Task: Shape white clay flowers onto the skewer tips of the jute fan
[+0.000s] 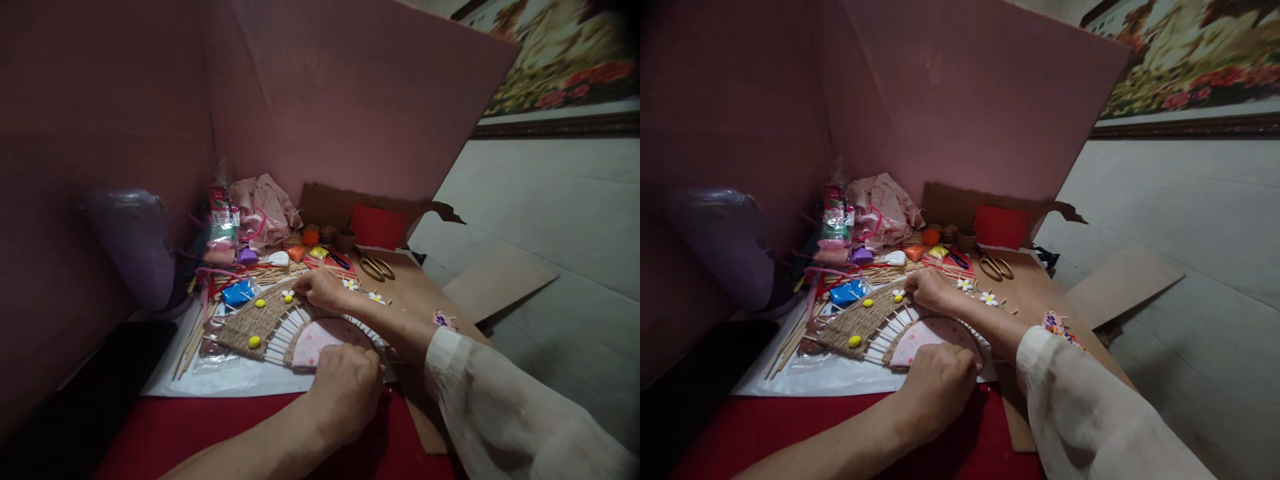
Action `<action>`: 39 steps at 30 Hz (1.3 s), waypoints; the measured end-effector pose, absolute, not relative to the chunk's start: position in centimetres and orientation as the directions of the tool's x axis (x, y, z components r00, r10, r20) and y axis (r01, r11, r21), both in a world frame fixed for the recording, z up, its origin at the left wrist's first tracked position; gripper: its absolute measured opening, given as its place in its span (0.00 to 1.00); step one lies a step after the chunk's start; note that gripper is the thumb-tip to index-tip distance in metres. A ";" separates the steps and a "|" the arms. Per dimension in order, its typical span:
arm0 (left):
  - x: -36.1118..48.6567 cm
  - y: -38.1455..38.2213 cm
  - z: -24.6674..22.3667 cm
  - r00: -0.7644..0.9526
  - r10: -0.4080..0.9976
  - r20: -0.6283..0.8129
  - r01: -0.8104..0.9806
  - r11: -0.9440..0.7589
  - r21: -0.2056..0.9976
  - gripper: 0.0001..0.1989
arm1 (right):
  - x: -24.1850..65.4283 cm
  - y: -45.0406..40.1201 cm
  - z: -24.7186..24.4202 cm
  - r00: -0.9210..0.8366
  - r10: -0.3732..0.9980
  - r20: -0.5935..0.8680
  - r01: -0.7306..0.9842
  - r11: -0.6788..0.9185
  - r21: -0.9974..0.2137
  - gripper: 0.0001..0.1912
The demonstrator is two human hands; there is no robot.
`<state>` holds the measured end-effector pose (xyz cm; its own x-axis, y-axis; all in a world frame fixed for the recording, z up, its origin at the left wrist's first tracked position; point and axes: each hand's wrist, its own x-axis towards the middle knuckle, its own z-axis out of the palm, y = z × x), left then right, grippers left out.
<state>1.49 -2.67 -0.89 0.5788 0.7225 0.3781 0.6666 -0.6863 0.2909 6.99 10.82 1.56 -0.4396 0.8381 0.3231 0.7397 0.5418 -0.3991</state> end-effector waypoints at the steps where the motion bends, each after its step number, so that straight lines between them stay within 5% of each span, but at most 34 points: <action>1: 1.5 -2.7 -0.9 0.577 0.723 0.380 0.668 -0.685 0.290 0.11 | 7.1 10.8 1.7 -0.473 0.826 0.306 0.744 0.561 -0.363 0.10; 13: 1.5 -2.4 -1.1 0.594 0.723 0.353 0.670 -0.687 0.280 0.11 | 6.9 9.5 2.0 -0.619 0.761 0.192 0.763 0.641 -0.078 0.11; 39: 1.5 -2.3 -1.4 0.583 0.707 0.400 0.665 -0.698 0.265 0.10 | 7.5 9.1 1.7 -0.655 0.720 0.229 0.747 0.663 0.051 0.22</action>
